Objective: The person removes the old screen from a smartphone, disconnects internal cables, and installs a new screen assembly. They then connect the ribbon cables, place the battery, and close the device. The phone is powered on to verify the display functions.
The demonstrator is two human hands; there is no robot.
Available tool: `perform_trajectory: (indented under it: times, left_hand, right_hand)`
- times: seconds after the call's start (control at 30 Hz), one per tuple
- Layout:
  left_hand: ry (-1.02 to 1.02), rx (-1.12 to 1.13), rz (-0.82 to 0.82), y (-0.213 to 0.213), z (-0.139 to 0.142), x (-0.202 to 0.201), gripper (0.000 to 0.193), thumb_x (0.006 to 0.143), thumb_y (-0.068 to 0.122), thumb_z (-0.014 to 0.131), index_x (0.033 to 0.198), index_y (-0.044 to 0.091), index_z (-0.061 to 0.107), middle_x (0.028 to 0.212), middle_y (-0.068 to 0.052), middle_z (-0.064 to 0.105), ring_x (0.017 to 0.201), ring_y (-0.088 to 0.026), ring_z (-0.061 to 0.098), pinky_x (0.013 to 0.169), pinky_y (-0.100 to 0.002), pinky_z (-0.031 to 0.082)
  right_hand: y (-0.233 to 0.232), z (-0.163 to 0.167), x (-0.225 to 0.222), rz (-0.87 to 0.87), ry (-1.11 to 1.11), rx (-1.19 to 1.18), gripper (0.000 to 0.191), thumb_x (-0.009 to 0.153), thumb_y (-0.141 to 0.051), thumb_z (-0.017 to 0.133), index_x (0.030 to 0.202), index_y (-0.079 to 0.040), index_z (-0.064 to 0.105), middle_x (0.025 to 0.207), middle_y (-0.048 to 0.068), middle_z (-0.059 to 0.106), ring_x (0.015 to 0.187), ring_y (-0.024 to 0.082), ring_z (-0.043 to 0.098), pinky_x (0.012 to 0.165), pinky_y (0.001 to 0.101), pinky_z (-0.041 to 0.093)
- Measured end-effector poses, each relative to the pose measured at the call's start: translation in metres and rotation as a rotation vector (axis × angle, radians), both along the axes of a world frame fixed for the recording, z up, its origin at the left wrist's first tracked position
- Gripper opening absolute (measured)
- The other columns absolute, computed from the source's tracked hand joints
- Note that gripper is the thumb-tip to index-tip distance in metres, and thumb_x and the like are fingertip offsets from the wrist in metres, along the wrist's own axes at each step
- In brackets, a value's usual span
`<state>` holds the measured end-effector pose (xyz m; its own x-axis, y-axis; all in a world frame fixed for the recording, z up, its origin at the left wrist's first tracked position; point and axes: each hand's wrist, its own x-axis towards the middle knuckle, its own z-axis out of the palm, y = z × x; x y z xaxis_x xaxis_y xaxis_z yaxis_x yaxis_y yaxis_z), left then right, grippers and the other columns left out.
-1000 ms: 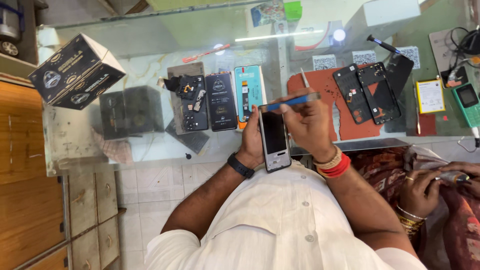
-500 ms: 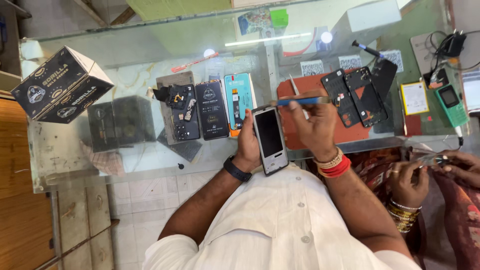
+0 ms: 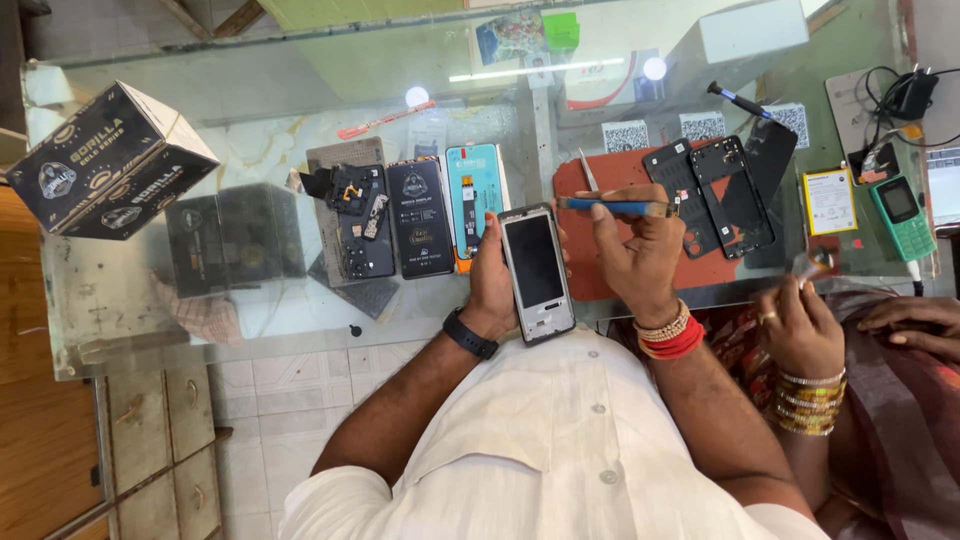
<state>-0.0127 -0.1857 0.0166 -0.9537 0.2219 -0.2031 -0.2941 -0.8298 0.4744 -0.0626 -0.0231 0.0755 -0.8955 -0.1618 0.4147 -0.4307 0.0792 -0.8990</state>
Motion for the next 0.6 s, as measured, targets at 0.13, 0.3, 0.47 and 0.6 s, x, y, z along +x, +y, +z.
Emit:
perform_trajectory:
  times: [0.13, 0.3, 0.47, 0.6]
  left_hand:
    - [-0.028, -0.047, -0.007, 0.005, 0.003, -0.005, 0.081, 0.11, 0.069, 0.026, 0.131, -0.002, 0.058, 0.105, -0.014, 0.069, 0.089, -0.024, 0.07, 0.08, -0.039, 0.06]
    - [-0.066, 0.067, -0.003, 0.0, 0.0, -0.012, 0.079, 0.107, 0.067, 0.025, 0.141, 0.005, 0.059, 0.105, -0.011, 0.068, 0.088, -0.021, 0.07, 0.078, -0.037, 0.061]
    - [0.025, 0.121, -0.087, 0.009, -0.016, -0.016, 0.077, 0.11, 0.071, 0.027, 0.129, 0.003, 0.057, 0.105, -0.014, 0.069, 0.09, -0.025, 0.07, 0.079, -0.037, 0.06]
    - [-0.054, 0.188, 0.02, 0.016, -0.016, -0.017, 0.064, 0.12, 0.06, 0.033, 0.135, 0.003, 0.057, 0.119, -0.009, 0.065, 0.108, -0.02, 0.066, 0.095, -0.036, 0.056]
  right_hand:
    - [-0.002, -0.007, -0.004, 0.0, 0.038, 0.151, 0.013, 0.1, 0.005, 0.067, 0.107, 0.007, 0.057, 0.101, 0.017, 0.074, 0.088, 0.02, 0.075, 0.077, 0.0289, 0.059]
    - [0.007, -0.007, -0.02, -0.049, -0.019, 0.06, 0.01, 0.105, 0.004, 0.067, 0.11, 0.007, 0.059, 0.105, 0.016, 0.074, 0.098, 0.022, 0.075, 0.086, 0.0303, 0.061]
    - [-0.005, 0.003, -0.016, 0.047, 0.103, 0.122, 0.009, 0.102, 0.004, 0.069, 0.105, 0.006, 0.061, 0.101, 0.016, 0.072, 0.101, 0.025, 0.077, 0.082, 0.0315, 0.062]
    - [-0.017, 0.019, -0.009, 0.061, 0.041, 0.174, 0.013, 0.099, 0.002, 0.071, 0.103, 0.005, 0.059, 0.101, 0.017, 0.077, 0.095, 0.021, 0.078, 0.077, 0.0295, 0.061]
